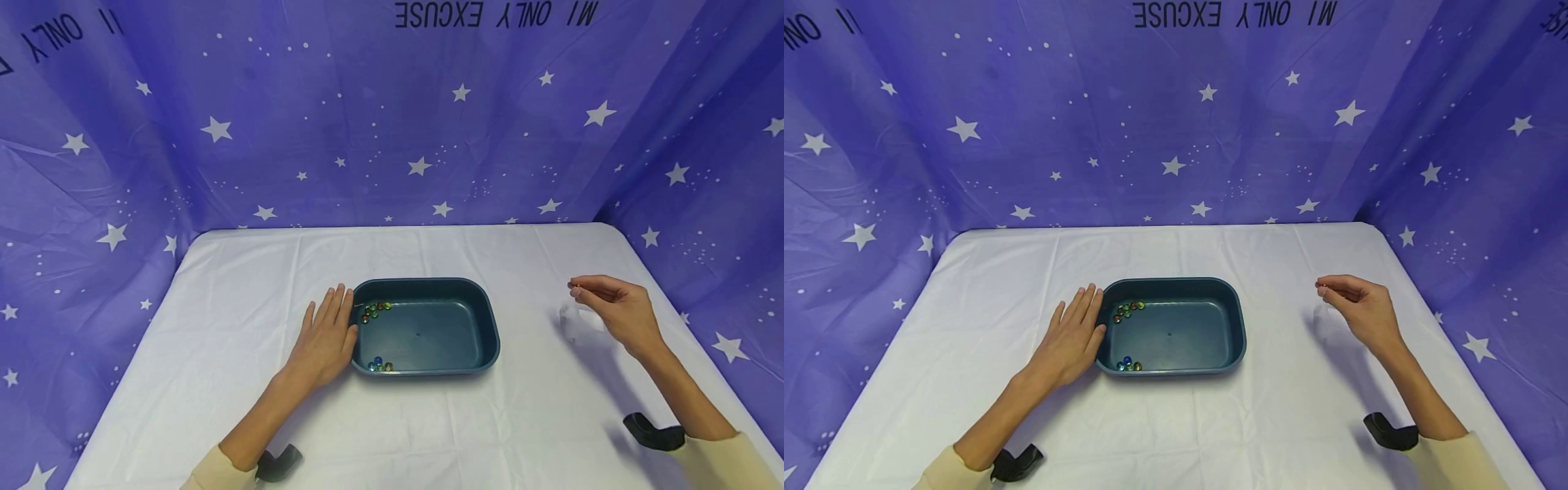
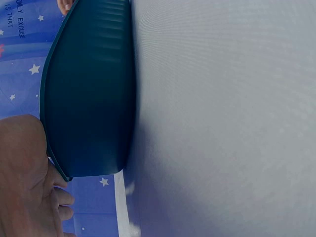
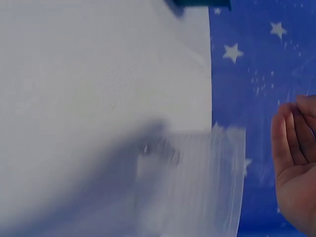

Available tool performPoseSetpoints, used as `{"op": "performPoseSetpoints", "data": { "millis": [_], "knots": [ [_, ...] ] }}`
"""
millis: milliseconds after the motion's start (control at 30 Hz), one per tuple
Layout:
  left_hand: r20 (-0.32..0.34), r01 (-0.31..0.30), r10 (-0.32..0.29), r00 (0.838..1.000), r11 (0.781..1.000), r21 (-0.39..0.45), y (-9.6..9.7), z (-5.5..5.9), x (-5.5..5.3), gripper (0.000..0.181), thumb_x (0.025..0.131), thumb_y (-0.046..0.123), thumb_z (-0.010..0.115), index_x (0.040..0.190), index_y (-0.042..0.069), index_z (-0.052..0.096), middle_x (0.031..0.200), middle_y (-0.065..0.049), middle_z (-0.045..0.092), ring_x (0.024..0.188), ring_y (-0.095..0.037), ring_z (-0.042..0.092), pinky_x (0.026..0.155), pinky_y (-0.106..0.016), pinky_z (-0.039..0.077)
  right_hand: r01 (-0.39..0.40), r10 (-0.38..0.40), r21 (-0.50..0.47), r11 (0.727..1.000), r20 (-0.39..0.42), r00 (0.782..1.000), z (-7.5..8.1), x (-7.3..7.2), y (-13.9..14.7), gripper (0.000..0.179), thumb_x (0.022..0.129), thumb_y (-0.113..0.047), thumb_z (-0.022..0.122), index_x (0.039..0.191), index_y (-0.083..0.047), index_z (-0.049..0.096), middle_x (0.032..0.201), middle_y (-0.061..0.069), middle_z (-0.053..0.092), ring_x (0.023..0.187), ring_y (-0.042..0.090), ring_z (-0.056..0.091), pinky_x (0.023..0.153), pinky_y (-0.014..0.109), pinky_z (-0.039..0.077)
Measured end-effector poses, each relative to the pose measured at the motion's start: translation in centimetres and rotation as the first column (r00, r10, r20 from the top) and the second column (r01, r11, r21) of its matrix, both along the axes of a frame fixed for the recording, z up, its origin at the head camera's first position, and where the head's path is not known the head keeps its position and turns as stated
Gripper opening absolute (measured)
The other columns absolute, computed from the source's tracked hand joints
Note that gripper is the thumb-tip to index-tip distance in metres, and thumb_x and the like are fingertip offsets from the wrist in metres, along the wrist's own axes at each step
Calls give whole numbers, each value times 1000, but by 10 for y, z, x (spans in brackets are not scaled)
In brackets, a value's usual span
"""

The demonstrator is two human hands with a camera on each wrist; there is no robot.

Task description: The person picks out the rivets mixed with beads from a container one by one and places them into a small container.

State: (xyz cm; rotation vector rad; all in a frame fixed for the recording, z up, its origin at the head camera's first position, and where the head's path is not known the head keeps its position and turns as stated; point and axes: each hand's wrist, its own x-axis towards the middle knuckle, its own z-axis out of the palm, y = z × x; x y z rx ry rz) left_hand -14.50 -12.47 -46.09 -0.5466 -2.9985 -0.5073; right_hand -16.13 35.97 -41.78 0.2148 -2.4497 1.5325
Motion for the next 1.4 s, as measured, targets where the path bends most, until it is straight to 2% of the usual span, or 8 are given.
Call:
{"op": "performPoseSetpoints", "data": {
  "millis": [167, 367, 633, 1100, 1400],
  "knots": [
    [0, 3, -3, 1000, 1000, -1, 0, 0, 0, 61, 106, 25, 42, 157, -2, 23, 163, -19, 18, 150, -35, 13, 117, -57, 8, 80, -80, 34, 996, -18, 997, -6, 6, 22, 22, 91, 4, 69, 111, 15, 67, 96, -9, 75, 84, 3, 71, 76, 13, 51],
    [-2, 4, -4, 1000, 1000, 1, 0, 0, 0, 61, 106, 25, 43, 157, -2, 23, 163, -20, 18, 150, -35, 12, 116, -58, 8, 112, -112, 24, 993, -4, 994, -14, 9, 38, 24, 91, 7, 68, 113, 17, 65, 95, -10, 74, 83, 3, 71, 76, 13, 51],
    [-6, 4, -4, 1000, 1000, -1, 0, 0, 0, 61, 105, 25, 43, 157, -2, 23, 163, -20, 18, 150, -35, 13, 116, -58, 9, 106, -106, -24, 994, 7, 994, -17, 9, 43, 24, 91, 9, 67, 113, 18, 64, 96, -9, 75, 84, 2, 70, 77, 12, 50],
    [-12, 0, 0, 1000, 1000, 10, 0, 2, 0, 61, 106, 26, 42, 157, -1, 24, 163, -18, 18, 150, -33, 12, 117, -57, 8, 147, -147, 79, 986, -15, 989, -17, 11, 47, 23, 91, 2, 71, 111, 13, 68, 94, -18, 73, 89, -7, 66, 73, 7, 47],
    [-26, -10, 10, 1000, 1000, -13, 1, 0, 0, 61, 106, 27, 42, 157, -1, 24, 163, -16, 20, 150, -32, 15, 117, -57, 9, 94, -91, 46, 995, -54, 994, -12, 11, 36, 19, 89, 10, 68, 107, 17, 66, 94, -11, 74, 87, -2, 68, 76, 11, 50]
  ]
}}
